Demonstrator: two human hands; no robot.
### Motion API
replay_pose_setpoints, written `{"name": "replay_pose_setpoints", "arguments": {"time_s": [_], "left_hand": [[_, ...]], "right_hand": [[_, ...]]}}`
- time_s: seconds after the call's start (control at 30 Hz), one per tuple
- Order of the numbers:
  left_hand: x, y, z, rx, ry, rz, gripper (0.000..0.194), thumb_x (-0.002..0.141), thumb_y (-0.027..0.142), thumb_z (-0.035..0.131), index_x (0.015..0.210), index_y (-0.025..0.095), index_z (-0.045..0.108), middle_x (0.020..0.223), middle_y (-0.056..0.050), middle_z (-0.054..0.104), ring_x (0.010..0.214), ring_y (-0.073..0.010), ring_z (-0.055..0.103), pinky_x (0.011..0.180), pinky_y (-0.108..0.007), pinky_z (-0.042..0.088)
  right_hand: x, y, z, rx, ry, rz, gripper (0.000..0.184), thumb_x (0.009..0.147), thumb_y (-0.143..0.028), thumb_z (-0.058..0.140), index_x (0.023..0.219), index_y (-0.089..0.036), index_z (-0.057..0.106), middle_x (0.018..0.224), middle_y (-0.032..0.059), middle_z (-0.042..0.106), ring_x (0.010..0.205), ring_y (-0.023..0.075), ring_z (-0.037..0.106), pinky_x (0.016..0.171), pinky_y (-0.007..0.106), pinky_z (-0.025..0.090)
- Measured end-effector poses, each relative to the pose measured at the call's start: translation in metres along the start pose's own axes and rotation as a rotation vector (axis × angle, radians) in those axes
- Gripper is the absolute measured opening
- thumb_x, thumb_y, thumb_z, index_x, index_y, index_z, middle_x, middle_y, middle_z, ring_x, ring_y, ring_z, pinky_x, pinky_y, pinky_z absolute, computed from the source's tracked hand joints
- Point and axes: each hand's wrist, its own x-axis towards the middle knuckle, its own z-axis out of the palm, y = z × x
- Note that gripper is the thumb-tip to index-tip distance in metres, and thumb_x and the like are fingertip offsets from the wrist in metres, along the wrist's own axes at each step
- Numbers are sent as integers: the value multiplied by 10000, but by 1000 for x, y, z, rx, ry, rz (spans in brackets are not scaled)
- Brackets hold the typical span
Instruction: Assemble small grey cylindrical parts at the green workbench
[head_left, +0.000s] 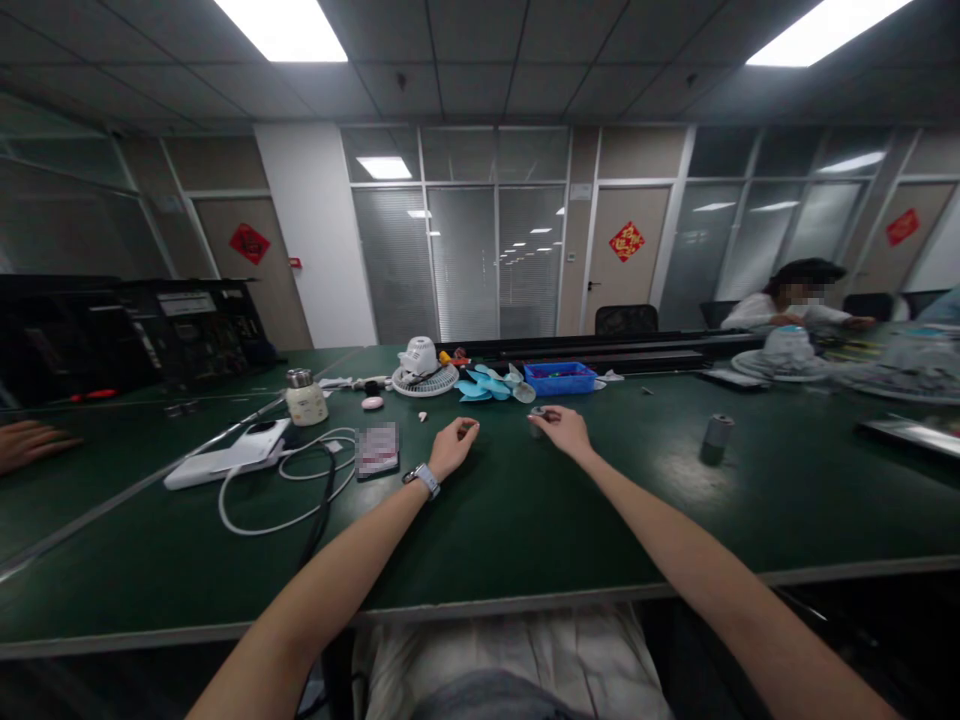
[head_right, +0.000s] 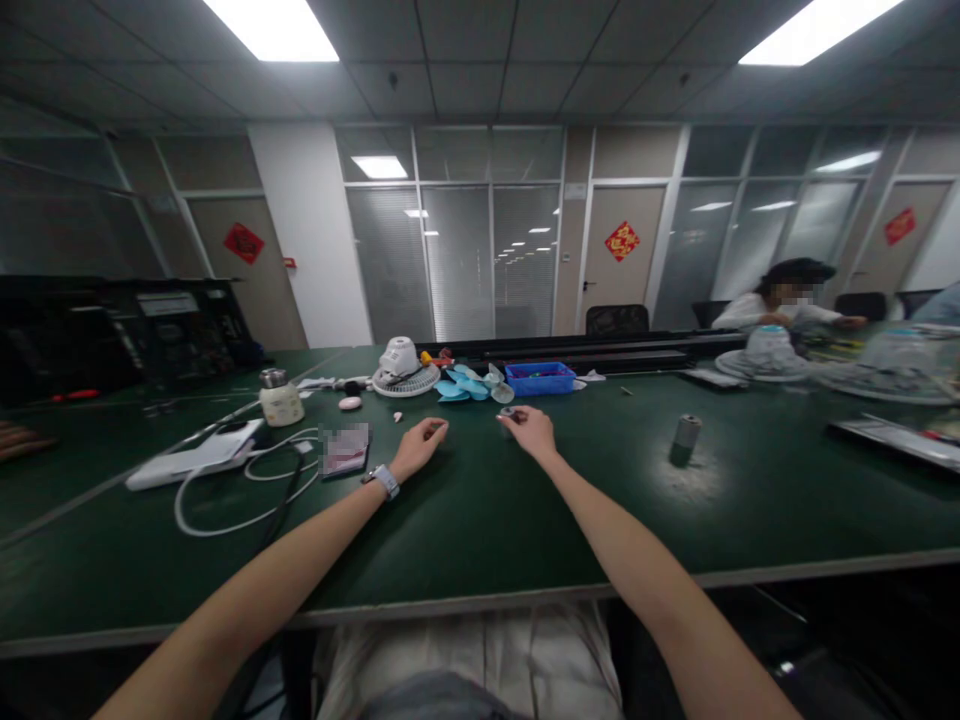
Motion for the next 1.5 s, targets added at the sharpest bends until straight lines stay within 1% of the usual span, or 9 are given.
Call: {"name": "replay_pose_setpoints", "arguments": {"time_s": [0.13, 0.23, 0.47, 0.7, 0.93, 1.07, 1.2, 1.33, 1.5], "left_hand": [[-6, 14, 1, 13, 3, 141, 425, 852, 466, 439, 1127, 204, 629, 952, -53, 654, 786, -145, 570, 729, -253, 443], [-5, 19, 1, 44, 2, 177, 405, 853, 454, 446, 1098, 210, 657, 948, -54, 647, 792, -148, 554, 749, -258, 437], [11, 20, 0, 66, -3, 131, 359, 797, 460, 537, 981, 207, 712, 938, -61, 645, 815, -164, 561, 742, -262, 446], [14, 25, -1, 121, -39, 212, 306, 800, 436, 541, 955, 243, 721, 951, -53, 630, 866, -166, 558, 781, -270, 436], [10, 24, 1, 102, 139, 129, 373, 818, 464, 500, 980, 206, 715, 867, -51, 667, 752, -161, 570, 682, -258, 433], [8, 0, -4, 278, 46, 58, 340, 791, 477, 534, 930, 240, 736, 859, -59, 688, 783, -188, 591, 693, -268, 420], [9, -17, -6, 315, -112, 13, 330, 784, 474, 543, 928, 250, 738, 835, -54, 714, 764, -196, 624, 681, -262, 429], [9, -16, -5, 340, -143, 68, 329, 789, 476, 534, 947, 266, 732, 928, -40, 714, 828, -200, 632, 738, -259, 440], [7, -12, -6, 377, -130, 45, 376, 830, 472, 472, 993, 241, 720, 920, -56, 713, 837, -210, 629, 734, -265, 439]], "right_hand": [[-19, -31, 48, 185, -155, -84, 339, 717, -417, 670, 967, -189, 665, 881, 53, 712, 805, 174, 675, 733, 266, 525], [-28, -36, 64, 224, -167, -144, 313, 746, -396, 648, 984, -194, 649, 884, 49, 707, 791, 165, 672, 722, 265, 525], [-30, -27, 64, 169, -205, -188, 430, 670, -430, 709, 1027, -204, 627, 860, 39, 700, 748, 171, 666, 695, 280, 520], [-33, -35, 59, 118, -200, -187, 411, 678, -413, 705, 1029, -214, 623, 832, 26, 700, 736, 166, 664, 676, 263, 514], [-36, -33, 60, 118, -191, -140, 415, 699, -427, 682, 1056, -227, 616, 900, 37, 699, 781, 165, 663, 707, 267, 514], [-26, -21, 42, 89, -153, -104, 465, 691, -470, 674, 1086, -232, 610, 961, 52, 693, 840, 176, 658, 746, 281, 510], [-5, 3, 0, -17, 6, -16, 459, 721, -477, 639, 1101, -222, 604, 977, 62, 690, 860, 179, 653, 758, 281, 498], [6, 36, -37, -255, 172, 131, 448, 745, -480, 608, 1102, -209, 608, 958, 77, 692, 877, 217, 646, 768, 316, 483], [5, 63, -51, -332, 155, 235, 438, 747, -475, 603, 1088, -201, 608, 1000, 94, 678, 916, 244, 630, 768, 328, 468]]}}
